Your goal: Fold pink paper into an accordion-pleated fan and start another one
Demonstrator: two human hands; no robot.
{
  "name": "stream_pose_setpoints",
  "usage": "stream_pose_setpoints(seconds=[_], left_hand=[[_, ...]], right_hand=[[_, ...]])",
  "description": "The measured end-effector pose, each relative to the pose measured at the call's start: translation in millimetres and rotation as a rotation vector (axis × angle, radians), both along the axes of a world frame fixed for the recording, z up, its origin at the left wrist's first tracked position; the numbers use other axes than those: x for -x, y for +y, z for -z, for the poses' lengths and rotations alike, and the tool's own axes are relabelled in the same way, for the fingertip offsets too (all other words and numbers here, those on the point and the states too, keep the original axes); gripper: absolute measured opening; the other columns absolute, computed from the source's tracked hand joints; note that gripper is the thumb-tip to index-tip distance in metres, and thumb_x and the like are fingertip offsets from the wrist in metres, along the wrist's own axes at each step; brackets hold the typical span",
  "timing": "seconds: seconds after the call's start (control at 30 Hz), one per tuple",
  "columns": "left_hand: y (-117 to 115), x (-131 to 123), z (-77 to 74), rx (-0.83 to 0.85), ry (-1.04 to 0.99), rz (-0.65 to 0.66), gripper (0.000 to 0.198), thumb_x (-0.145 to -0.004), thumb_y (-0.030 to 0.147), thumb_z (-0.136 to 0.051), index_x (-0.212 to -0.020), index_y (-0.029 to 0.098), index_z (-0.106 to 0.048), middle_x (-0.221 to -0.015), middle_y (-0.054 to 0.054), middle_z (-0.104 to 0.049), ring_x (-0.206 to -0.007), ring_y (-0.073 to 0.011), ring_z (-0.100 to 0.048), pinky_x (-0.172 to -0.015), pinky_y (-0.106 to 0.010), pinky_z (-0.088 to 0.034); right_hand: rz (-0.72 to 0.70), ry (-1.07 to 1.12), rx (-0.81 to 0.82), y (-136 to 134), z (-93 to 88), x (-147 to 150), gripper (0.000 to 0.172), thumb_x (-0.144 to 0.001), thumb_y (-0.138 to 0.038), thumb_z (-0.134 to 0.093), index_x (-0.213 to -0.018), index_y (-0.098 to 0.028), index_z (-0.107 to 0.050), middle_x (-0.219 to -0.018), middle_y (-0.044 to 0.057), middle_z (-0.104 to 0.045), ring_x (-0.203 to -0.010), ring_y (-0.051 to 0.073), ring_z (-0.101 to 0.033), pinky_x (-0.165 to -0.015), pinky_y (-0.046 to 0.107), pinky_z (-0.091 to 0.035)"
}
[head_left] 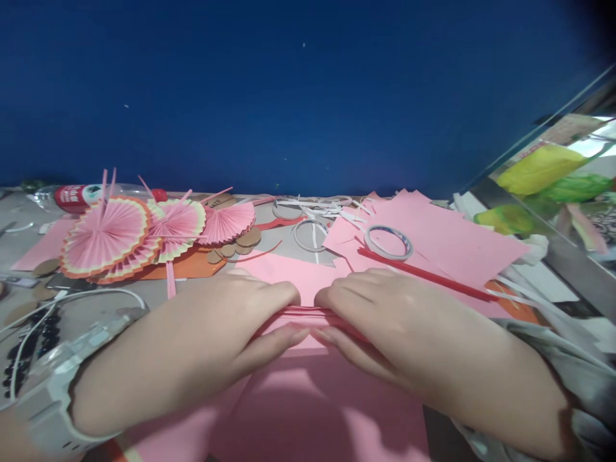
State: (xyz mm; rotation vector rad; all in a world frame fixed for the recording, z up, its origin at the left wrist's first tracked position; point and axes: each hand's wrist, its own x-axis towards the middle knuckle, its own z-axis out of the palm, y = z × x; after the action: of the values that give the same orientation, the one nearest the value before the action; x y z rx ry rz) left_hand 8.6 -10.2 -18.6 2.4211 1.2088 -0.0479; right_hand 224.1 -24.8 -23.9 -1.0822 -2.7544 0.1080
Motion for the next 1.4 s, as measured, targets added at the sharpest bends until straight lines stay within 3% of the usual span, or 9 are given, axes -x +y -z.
stream_pose_setpoints(seconds=[0.23,0.37,0.47,0.7,0.9,1.1,1.3,1.4], left_hand=[[1,0,-1.6,-0.014,0.007,0.053,0.034,-0.090,0.052,-0.036,-0.075,0.026,-0.051,-0.067,0.004,-0.054,-0.055,-0.0135,-0.044,-0.048,-0.028,-0.020],[2,-1,-1.2,-0.036,-0.031,0.063,0.035,-0.091,0.049,-0.034,-0.071,0.024,-0.049,-0.065,0.004,-0.053,-0.054,-0.0136,-0.043,-0.047,-0.028,-0.019],[2,0,-0.2,-0.051,-0.050,0.065,0.037,-0.091,0.050,-0.035,-0.069,0.023,-0.049,-0.064,0.003,-0.052,-0.053,-0.0134,-0.042,-0.047,-0.028,-0.020],[3,0,0.4,-0.025,-0.029,0.106,0.038,-0.092,0.048,-0.034,-0.069,0.024,-0.051,-0.065,0.003,-0.052,-0.057,-0.0142,-0.044,-0.052,-0.027,-0.026],[5,0,0.8,-0.061,-0.020,0.153,0.031,-0.093,0.040,-0.037,-0.074,0.024,-0.054,-0.069,0.003,-0.055,-0.062,-0.0146,-0.047,-0.055,-0.028,-0.029],[6,0,-2.4,-0.133,0.028,0.121,0.036,-0.093,0.044,-0.032,-0.073,0.021,-0.053,-0.074,0.000,-0.055,-0.071,-0.0176,-0.049,-0.064,-0.030,-0.033],[5,2,-1.9,-0.131,0.054,0.167,0.033,-0.094,0.035,-0.032,-0.071,0.022,-0.052,-0.070,0.001,-0.054,-0.063,-0.0159,-0.047,-0.059,-0.029,-0.030],[6,3,-3.1,-0.110,0.064,0.157,0.035,-0.094,0.039,-0.032,-0.070,0.022,-0.050,-0.066,0.002,-0.052,-0.060,-0.0151,-0.046,-0.056,-0.028,-0.029]], right_hand=[[-0.022,0.000,0.015,1,0.3,1,0.018,-0.090,-0.030,-0.045,-0.075,-0.021,-0.048,-0.068,-0.003,-0.052,-0.060,0.015,-0.047,-0.056,0.029,-0.029],[-0.014,-0.006,0.052,-1,0.9,-2,0.012,-0.086,-0.014,-0.048,-0.077,-0.021,-0.047,-0.072,-0.003,-0.053,-0.063,0.015,-0.048,-0.060,0.029,-0.031],[-0.011,-0.014,0.087,0,0.7,-3,0.016,-0.083,-0.007,-0.047,-0.077,-0.021,-0.047,-0.074,-0.003,-0.053,-0.065,0.015,-0.048,-0.062,0.029,-0.031],[-0.027,-0.025,0.133,1,-1.2,-3,0.013,-0.084,-0.011,-0.048,-0.077,-0.022,-0.047,-0.074,-0.003,-0.053,-0.065,0.016,-0.047,-0.061,0.029,-0.032],[-0.022,-0.045,0.078,4,-5.0,-3,0.020,-0.078,-0.002,-0.049,-0.072,-0.021,-0.052,-0.069,-0.003,-0.056,-0.061,0.016,-0.049,-0.059,0.029,-0.031],[0.028,-0.085,0.124,9,-14.2,-7,0.018,-0.084,-0.015,-0.051,-0.067,-0.019,-0.050,-0.062,-0.003,-0.056,-0.053,0.013,-0.048,-0.051,0.026,-0.028],[0.053,-0.146,0.160,12,-13.7,-9,0.023,-0.089,-0.026,-0.048,-0.067,-0.019,-0.048,-0.059,-0.003,-0.055,-0.050,0.012,-0.048,-0.047,0.024,-0.023],[0.050,-0.155,0.180,13,-13.9,-10,0.022,-0.088,-0.027,-0.049,-0.067,-0.020,-0.048,-0.059,-0.003,-0.055,-0.050,0.012,-0.048,-0.047,0.024,-0.023]])
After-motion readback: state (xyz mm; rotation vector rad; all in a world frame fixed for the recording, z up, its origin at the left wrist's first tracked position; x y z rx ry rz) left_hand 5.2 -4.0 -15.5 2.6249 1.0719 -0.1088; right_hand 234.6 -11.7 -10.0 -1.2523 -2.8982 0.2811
